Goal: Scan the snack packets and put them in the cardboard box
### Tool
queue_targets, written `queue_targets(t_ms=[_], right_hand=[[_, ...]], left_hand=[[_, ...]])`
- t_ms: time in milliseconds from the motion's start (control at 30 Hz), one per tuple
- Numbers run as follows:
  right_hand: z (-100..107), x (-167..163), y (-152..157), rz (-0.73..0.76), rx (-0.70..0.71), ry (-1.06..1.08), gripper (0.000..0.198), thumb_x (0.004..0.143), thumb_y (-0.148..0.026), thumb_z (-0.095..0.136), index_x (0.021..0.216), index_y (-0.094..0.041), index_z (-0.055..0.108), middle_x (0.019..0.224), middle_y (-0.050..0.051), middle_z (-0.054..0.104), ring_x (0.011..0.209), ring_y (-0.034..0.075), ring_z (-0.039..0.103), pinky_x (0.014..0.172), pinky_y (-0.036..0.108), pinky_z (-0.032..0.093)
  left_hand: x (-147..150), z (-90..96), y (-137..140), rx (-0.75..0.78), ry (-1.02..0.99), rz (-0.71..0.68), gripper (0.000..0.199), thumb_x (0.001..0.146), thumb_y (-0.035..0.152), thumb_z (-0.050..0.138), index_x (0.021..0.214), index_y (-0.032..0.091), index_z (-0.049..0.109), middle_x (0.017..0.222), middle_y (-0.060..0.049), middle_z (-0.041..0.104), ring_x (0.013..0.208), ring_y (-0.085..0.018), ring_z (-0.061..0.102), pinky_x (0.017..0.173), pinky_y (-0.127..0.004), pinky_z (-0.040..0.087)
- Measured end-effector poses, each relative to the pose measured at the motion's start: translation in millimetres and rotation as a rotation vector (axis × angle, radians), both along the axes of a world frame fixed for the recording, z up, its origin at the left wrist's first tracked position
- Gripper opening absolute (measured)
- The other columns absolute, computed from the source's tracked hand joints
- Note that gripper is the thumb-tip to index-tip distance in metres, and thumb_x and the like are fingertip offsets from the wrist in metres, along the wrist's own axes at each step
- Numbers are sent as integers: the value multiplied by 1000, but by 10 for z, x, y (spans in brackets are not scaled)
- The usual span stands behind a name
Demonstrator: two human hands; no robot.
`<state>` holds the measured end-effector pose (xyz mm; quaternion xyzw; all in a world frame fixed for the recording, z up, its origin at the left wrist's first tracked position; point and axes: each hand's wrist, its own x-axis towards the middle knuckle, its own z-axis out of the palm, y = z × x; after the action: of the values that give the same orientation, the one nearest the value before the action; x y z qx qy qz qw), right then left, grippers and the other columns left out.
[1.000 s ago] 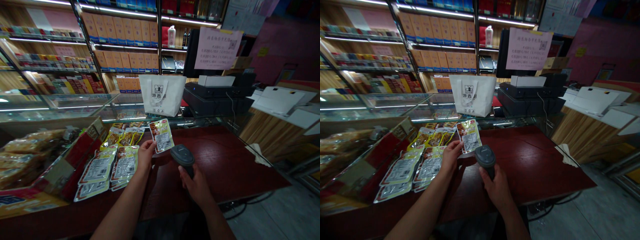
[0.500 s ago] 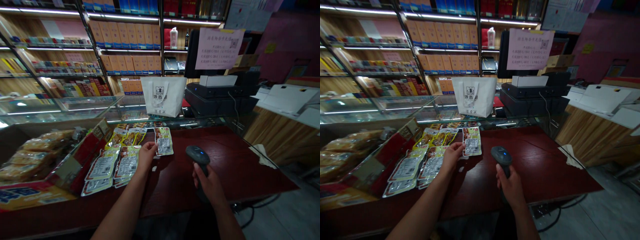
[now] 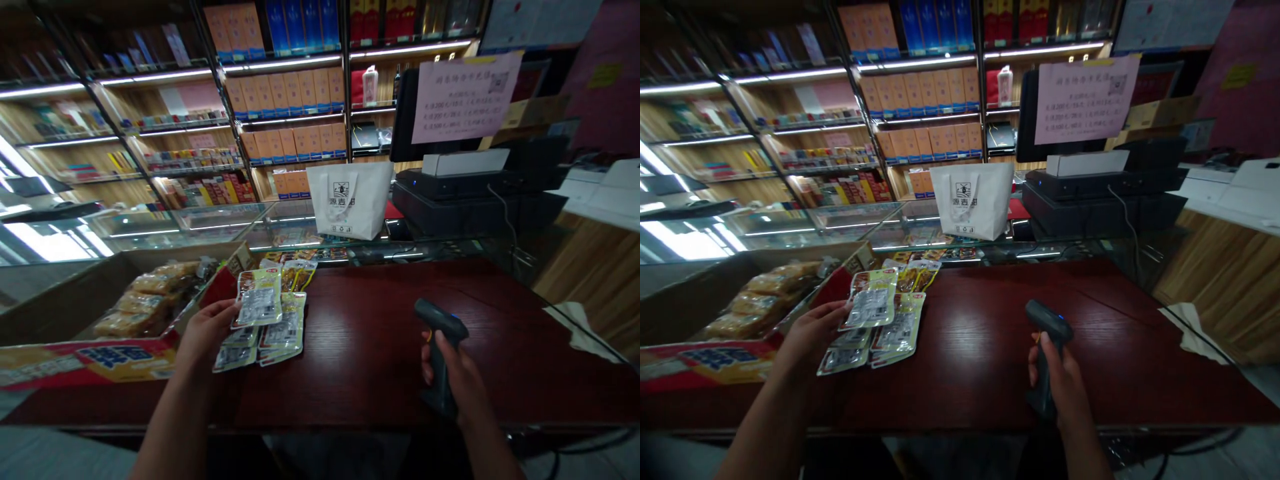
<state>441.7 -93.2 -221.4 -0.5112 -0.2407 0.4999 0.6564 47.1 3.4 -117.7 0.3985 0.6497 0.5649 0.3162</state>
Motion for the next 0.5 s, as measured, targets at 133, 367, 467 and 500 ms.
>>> queue_targets(t_ms=[133,367,467,500], right_hand=[[-36,25,-4,23,-8,0,61,74,-69,73,105,-17,64,63,-4,64,43,11,53,39,20,42],[-53,34,-16,27,4,16,62,75,-69,74,108,-18,63,64,-4,64,43,11,52,40,20,42],[-28,14,-31,19,30,29,58,78,-66,73,108,-18,62,65,-5,65,44,10,52,41,19,42],[-21,7,-35,14,35,32,57,78,-66,73,108,-18,62,65,-5,65,44,10,52,41,19,42]], left_hand=[[-186,-66,9,-118,136,24,43,52,42,76,86,17,72,63,-3,70,49,-18,58,47,-28,45],[-239,-122,87,-140,824,138,34,79,33,59,105,16,70,82,-11,75,76,-28,70,65,-33,50],[-126,-112,56,-223,1113,138,32,89,23,45,110,15,68,97,-19,74,87,-33,71,70,-37,49],[-82,-109,41,-263,1188,119,34,92,20,40,110,14,67,101,-21,73,89,-34,71,70,-37,49]])
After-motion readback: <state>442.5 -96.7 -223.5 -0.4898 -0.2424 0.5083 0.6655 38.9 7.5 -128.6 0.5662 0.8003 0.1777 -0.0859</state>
